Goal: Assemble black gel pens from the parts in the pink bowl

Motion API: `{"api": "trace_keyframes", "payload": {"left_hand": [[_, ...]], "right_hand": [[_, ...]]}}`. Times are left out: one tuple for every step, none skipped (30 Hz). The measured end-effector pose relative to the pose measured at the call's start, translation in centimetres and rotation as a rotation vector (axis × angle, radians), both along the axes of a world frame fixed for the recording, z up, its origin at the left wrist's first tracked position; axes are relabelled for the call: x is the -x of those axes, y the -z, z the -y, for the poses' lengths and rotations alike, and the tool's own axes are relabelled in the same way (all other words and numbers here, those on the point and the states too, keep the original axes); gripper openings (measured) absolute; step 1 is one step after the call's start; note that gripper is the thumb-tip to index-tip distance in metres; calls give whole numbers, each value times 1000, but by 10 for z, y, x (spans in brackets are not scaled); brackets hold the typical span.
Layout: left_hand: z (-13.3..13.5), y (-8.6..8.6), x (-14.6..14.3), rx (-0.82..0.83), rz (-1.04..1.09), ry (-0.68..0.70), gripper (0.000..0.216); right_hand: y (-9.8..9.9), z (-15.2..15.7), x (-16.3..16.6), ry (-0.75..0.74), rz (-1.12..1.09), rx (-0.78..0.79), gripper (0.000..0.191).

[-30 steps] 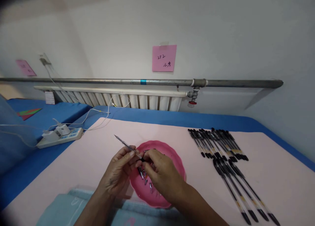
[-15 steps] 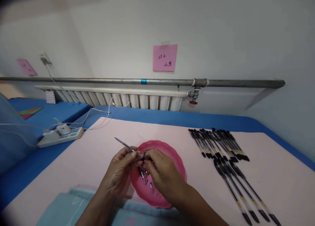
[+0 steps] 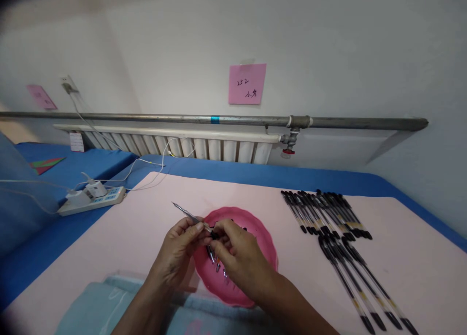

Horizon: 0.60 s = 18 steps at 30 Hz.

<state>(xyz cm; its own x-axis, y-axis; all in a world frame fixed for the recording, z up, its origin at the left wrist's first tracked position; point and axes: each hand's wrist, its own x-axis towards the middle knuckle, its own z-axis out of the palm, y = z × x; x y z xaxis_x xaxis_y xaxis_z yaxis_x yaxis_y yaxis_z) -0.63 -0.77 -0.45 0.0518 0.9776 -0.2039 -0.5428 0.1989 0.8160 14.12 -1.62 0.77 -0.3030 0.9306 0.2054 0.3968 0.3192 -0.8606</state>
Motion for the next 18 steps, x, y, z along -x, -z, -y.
{"api": "trace_keyframes", "payload": {"left_hand": [[0, 0, 0, -1, -2, 0, 17], [0, 0, 0, -1, -5, 2, 17], [0, 0, 0, -2, -8, 6, 17], [0, 0, 0, -3, -9, 8, 18], [-1, 1, 0, -4, -8, 9, 18], [-1, 2, 0, -7, -6, 13, 18], [-1, 2, 0, -11, -5, 18, 18], [-2, 3, 0, -14, -4, 22, 18], [-2, 4, 0, -16, -5, 25, 18], [-2, 4, 0, -16, -7, 27, 18], [-2, 4, 0, -14, -8, 25, 17], [-2, 4, 0, -12, -7, 22, 18], [-2, 3, 0, -9, -4, 15, 18], [-2, 3, 0, -7, -1, 9, 18], [-1, 2, -1, -4, -2, 5, 18], [-1, 1, -1, 0, -6, 3, 19], [-1, 1, -1, 3, -11, 2, 19], [-1, 0, -1, 7, -18, 2, 20]], "right_hand": [[0, 0, 0, 1, -1, -2, 8], [0, -1, 0, 5, 7, -11, 10], [1, -1, 0, 8, 23, -22, 11], [1, -1, 0, 8, 42, -35, 12], [2, -1, -1, 6, 60, -47, 11], [2, 0, -1, 2, 73, -55, 11], [2, 0, -2, -7, 80, -59, 10], [2, 0, -2, -17, 83, -57, 10], [2, 0, -2, -26, 83, -50, 11], [2, 0, -2, -33, 84, -45, 12], [1, 0, -2, -39, 90, -39, 14], [1, 0, -2, -44, 100, -38, 13], [0, 0, -2, -41, 111, -48, 12], [0, 0, -2, -33, 124, -67, 10], [0, -1, -2, -25, 135, -97, 10], [0, -1, -2, -19, 146, -133, 10], [0, -1, -2, -15, 157, -167, 9], [0, -1, -3, -17, 168, -193, 10]]}}
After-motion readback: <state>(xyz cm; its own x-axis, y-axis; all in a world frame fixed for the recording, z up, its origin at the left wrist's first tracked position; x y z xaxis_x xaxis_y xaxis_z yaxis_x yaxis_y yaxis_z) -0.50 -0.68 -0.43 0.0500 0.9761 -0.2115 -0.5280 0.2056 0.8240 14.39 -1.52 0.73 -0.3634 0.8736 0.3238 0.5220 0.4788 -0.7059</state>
